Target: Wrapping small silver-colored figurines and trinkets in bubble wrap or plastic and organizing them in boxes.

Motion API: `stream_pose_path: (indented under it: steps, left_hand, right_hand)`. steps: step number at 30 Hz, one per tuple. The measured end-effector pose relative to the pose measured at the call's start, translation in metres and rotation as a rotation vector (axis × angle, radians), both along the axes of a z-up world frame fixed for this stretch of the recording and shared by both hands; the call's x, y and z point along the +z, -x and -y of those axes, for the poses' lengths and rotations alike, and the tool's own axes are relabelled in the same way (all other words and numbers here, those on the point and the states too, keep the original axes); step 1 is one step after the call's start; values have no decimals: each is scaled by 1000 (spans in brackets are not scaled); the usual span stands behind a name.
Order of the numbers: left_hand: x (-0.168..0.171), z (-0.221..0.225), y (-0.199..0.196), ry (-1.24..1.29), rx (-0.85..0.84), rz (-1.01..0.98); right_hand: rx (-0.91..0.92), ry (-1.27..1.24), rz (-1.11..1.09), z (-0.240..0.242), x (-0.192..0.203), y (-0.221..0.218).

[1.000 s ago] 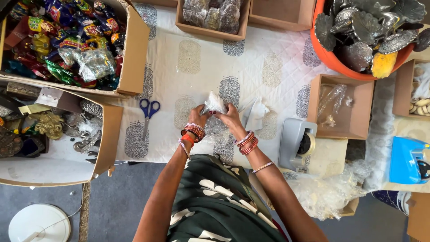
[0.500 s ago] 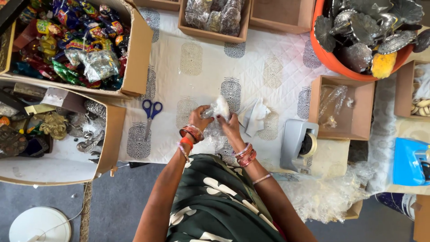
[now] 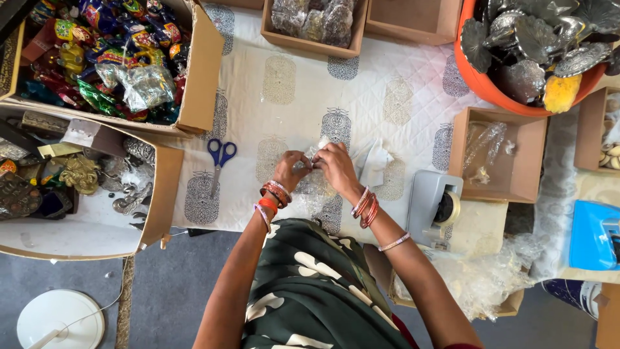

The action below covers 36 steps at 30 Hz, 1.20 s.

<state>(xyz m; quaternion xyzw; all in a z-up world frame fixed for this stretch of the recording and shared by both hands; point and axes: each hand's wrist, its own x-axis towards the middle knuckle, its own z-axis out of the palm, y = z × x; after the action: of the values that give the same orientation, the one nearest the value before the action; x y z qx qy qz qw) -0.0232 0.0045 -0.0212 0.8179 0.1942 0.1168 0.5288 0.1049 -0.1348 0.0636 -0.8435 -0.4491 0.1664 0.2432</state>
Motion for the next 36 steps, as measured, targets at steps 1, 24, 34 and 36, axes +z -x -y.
stream_pose_path:
  steps: [1,24,34,36]
  left_hand:
    - [2,-1,1,-1,3,0]
    - [29,45,19,-446,-3,-181]
    - [76,28,28,-459,-23,-21]
    - [77,29,32,-455,-52,-50]
  right_hand:
    - [3,-1,0,-4,-2,-4]
    - [12,131,211,-14,-30,10]
    - [-171,-299,-726,65,4,-22]
    - [-526,-465,-697,114,0,-25]
